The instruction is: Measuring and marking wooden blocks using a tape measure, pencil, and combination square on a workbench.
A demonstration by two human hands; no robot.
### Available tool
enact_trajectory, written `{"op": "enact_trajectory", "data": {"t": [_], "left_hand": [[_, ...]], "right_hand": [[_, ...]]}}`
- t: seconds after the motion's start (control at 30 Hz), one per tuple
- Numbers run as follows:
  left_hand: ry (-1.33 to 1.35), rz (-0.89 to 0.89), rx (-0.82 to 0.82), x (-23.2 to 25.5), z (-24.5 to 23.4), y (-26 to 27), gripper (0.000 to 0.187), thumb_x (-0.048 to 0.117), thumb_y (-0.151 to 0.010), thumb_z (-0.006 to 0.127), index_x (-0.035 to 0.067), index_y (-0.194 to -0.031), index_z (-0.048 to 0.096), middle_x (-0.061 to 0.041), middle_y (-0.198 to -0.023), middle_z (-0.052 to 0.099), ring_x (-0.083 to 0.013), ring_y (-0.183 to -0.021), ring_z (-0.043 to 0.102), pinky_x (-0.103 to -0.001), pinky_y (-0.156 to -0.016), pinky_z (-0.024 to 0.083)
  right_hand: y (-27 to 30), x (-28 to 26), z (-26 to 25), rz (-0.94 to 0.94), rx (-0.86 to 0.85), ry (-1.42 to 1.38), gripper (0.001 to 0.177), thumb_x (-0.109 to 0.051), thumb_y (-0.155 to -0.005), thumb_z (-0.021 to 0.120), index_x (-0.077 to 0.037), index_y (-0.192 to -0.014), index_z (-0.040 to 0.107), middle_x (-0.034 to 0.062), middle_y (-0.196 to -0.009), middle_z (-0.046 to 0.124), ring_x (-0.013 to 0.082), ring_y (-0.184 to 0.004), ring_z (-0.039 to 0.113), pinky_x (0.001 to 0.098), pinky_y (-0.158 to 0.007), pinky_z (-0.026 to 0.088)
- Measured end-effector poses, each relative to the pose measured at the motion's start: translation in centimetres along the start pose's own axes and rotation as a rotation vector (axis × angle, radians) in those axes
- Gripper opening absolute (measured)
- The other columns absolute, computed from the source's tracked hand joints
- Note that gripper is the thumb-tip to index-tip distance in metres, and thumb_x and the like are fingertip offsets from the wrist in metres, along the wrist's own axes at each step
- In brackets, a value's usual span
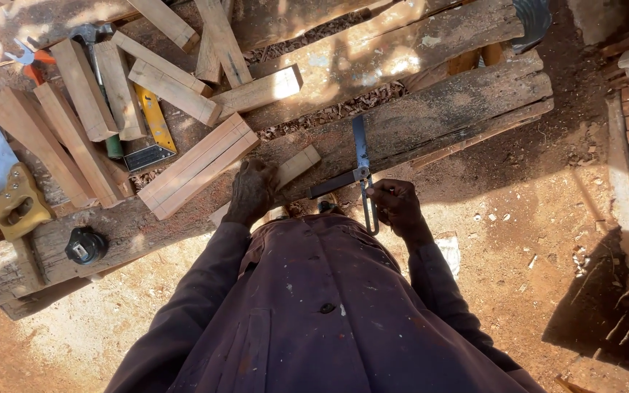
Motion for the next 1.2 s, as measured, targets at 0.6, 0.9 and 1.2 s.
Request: {"op": "enact_trajectory", "data": {"t": [0.6, 0.9, 1.2], "left_hand": [[0.388, 0.160, 0.117, 12.6, -9.9, 2.2, 0.039, 0.023, -0.091, 0.074, 0.010, -0.128, 0.070, -0.017, -0.102, 0.071, -0.0421, -0.094, 0.070, -0.053, -0.076, 0.057], [0.823, -0.129, -0.255, 6.3, -8.6, 0.7, 0.033, 0.037, -0.092, 0.075, 0.010, -0.112, 0.077, -0.020, -0.083, 0.077, -0.0357, -0.076, 0.077, -0.043, -0.064, 0.056], [0.378, -0.002, -0.037, 1.6, -6.4, -3.7, 0.039, 0.043, -0.091, 0.074, 0.020, -0.122, 0.071, -0.014, -0.100, 0.072, -0.0400, -0.095, 0.073, -0.050, -0.073, 0.060]], "right_hand": [[2.3, -7.1, 10.5, 0.015, 0.046, 0.066, 0.028, -0.010, -0.091, 0.072, -0.003, -0.066, 0.064, 0.0077, -0.039, 0.042, 0.0064, -0.032, 0.044, 0.0175, -0.030, 0.031], [-2.2, 0.3, 8.5, -0.143, -0.187, 0.810, 0.011, -0.015, -0.090, 0.074, -0.011, -0.098, 0.079, 0.0114, -0.067, 0.070, 0.0161, -0.050, 0.053, 0.0327, -0.050, 0.045], [-6.5, 1.3, 10.2, 0.026, 0.027, 0.634, 0.007, -0.011, -0.091, 0.074, -0.006, -0.091, 0.079, 0.0047, -0.062, 0.059, 0.0087, -0.065, 0.050, 0.0285, -0.058, 0.050]]}}
Point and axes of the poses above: each hand's wrist, its own y-axis away from the middle knuckle, its own z-axis out of the palm, x = y × z, the point moved 9 cm from there along -y, towards the middle knuckle
